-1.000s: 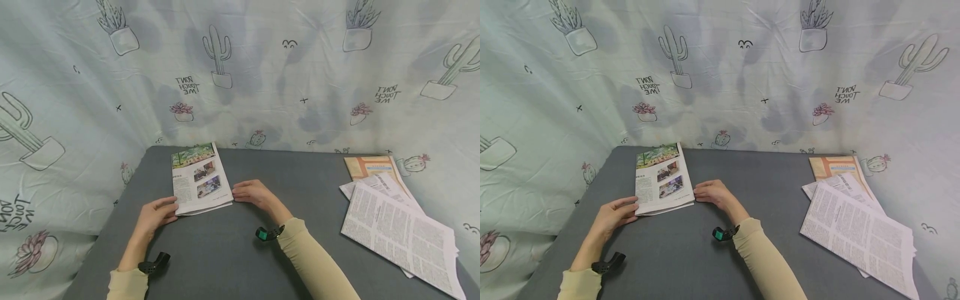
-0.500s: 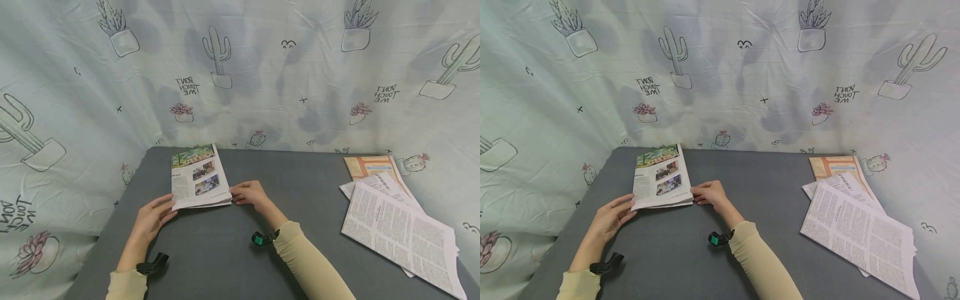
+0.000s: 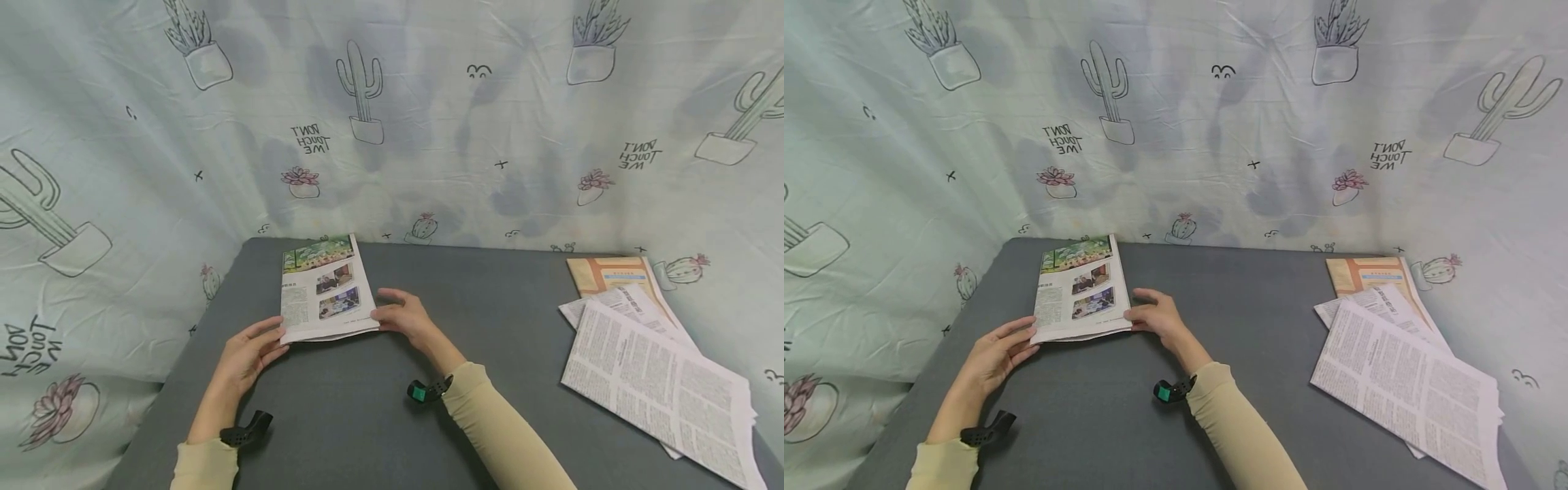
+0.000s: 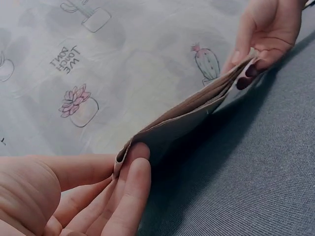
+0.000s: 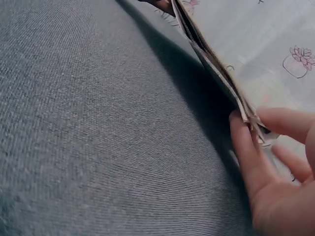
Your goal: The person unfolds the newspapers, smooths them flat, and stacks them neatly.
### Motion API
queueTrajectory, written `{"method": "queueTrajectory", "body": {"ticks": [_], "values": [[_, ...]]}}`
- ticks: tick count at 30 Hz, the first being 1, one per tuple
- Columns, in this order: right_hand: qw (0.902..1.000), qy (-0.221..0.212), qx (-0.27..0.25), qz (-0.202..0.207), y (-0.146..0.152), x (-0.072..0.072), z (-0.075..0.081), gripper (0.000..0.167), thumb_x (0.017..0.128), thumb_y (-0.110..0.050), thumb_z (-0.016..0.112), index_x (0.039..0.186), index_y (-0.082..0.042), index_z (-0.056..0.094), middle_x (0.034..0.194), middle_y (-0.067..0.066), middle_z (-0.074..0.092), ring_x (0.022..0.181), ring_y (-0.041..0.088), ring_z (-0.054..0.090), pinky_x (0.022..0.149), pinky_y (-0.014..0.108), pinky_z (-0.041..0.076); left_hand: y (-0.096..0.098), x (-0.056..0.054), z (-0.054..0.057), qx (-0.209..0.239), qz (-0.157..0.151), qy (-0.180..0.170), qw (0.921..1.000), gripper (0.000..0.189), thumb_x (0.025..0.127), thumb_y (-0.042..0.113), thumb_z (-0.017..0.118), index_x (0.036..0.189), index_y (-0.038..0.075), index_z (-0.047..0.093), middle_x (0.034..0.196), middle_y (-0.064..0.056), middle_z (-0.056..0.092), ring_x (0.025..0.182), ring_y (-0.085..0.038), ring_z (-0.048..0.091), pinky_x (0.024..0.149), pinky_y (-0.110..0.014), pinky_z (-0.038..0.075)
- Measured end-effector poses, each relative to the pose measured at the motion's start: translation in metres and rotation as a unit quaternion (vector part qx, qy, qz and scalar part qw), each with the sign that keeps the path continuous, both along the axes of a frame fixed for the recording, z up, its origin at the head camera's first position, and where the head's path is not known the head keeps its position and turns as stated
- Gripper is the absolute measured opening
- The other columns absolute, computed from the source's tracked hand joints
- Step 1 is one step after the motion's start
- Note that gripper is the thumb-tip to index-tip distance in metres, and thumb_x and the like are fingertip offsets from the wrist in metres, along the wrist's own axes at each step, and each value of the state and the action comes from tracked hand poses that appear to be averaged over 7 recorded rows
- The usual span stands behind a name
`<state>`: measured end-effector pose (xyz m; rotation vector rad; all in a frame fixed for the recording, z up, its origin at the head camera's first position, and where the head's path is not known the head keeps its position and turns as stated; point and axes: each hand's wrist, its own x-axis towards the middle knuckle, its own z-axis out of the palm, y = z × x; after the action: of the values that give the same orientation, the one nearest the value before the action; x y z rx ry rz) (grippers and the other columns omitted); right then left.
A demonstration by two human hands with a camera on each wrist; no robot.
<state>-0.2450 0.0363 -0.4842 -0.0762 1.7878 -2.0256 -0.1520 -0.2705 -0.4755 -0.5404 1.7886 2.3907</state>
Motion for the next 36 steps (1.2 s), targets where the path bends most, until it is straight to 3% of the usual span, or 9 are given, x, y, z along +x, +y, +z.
{"method": "queueTrajectory", "body": {"ticks": [6, 10, 16, 22, 30, 36], "values": [[0.9993, 0.033, 0.0, 0.019, -0.002, 0.002, 0.003, 0.051, 0.085, 0.005, 0.074, 0.134, -0.005, 0.06, 0.098, 0.018, 0.071, 0.083, 0.024, 0.069, 0.073, 0.041, 0.058, -0.001, -0.001, -0.002, -0.04, -0.004, 0.001, 0.9992, 0.048, 0.089, 0.008, 0.074, 0.134, -0.001, 0.057, 0.103, -0.006, 0.067, 0.087, -0.017, 0.07, 0.081, -0.034, 0.056], [0.9972, 0.073, 0.016, 0.008, -0.003, 0.006, 0.004, 0.051, 0.084, 0.006, 0.074, 0.133, -0.004, 0.061, 0.094, 0.016, 0.071, 0.079, 0.024, 0.069, 0.069, 0.04, 0.059, -0.002, 0.0, -0.004, -0.065, -0.009, 0.004, 0.9978, 0.052, 0.09, 0.01, 0.074, 0.136, -0.003, 0.055, 0.102, -0.006, 0.067, 0.086, -0.017, 0.07, 0.081, -0.035, 0.056], [0.9937, 0.107, 0.034, -0.004, -0.004, 0.008, 0.003, 0.028, 0.086, 0.001, 0.074, 0.114, 0.002, 0.072, 0.096, 0.013, 0.068, 0.078, 0.021, 0.068, 0.07, 0.038, 0.059, -0.001, 0.001, -0.005, -0.077, -0.014, 0.006, 0.9969, 0.054, 0.09, 0.01, 0.074, 0.137, -0.005, 0.053, 0.101, -0.007, 0.067, 0.082, -0.018, 0.07, 0.08, -0.036, 0.056], [0.9925, 0.107, 0.049, -0.033, 0.002, 0.014, 0.004, 0.02, 0.085, 0.0, 0.074, 0.105, 0.003, 0.075, 0.095, 0.013, 0.07, 0.076, 0.021, 0.067, 0.069, 0.037, 0.058, 0.003, 0.002, -0.002, -0.098, -0.04, 0.015, 0.9943, 0.058, 0.09, 0.012, 0.074, 0.139, -0.007, 0.049, 0.105, -0.012, 0.066, 0.084, -0.018, 0.069, 0.08, -0.036, 0.056], [0.9919, 0.096, 0.056, -0.061, 0.012, 0.031, 0.004, 0.019, 0.082, 0.001, 0.075, 0.101, 0.002, 0.075, 0.085, 0.011, 0.07, 0.073, 0.019, 0.066, 0.067, 0.035, 0.058, 0.01, 0.008, 0.002, -0.144, -0.08, 0.044, 0.9852, 0.058, 0.093, 0.017, 0.071, 0.141, -0.007, 0.047, 0.115, -0.016, 0.061, 0.09, -0.018, 0.068, 0.082, -0.035, 0.056], [0.9927, 0.08, 0.048, -0.076, 0.015, 0.042, 0.005, 0.019, 0.08, 0.003, 0.076, 0.099, 0.002, 0.075, 0.083, 0.011, 0.069, 0.071, 0.018, 0.064, 0.066, 0.033, 0.057, 0.013, 0.008, 0.004, -0.163, -0.082, 0.049, 0.9819, 0.056, 0.093, 0.016, 0.071, 0.139, -0.008, 0.049, 0.114, -0.016, 0.063, 0.087, -0.017, 0.068, 0.079, -0.033, 0.056]]}}
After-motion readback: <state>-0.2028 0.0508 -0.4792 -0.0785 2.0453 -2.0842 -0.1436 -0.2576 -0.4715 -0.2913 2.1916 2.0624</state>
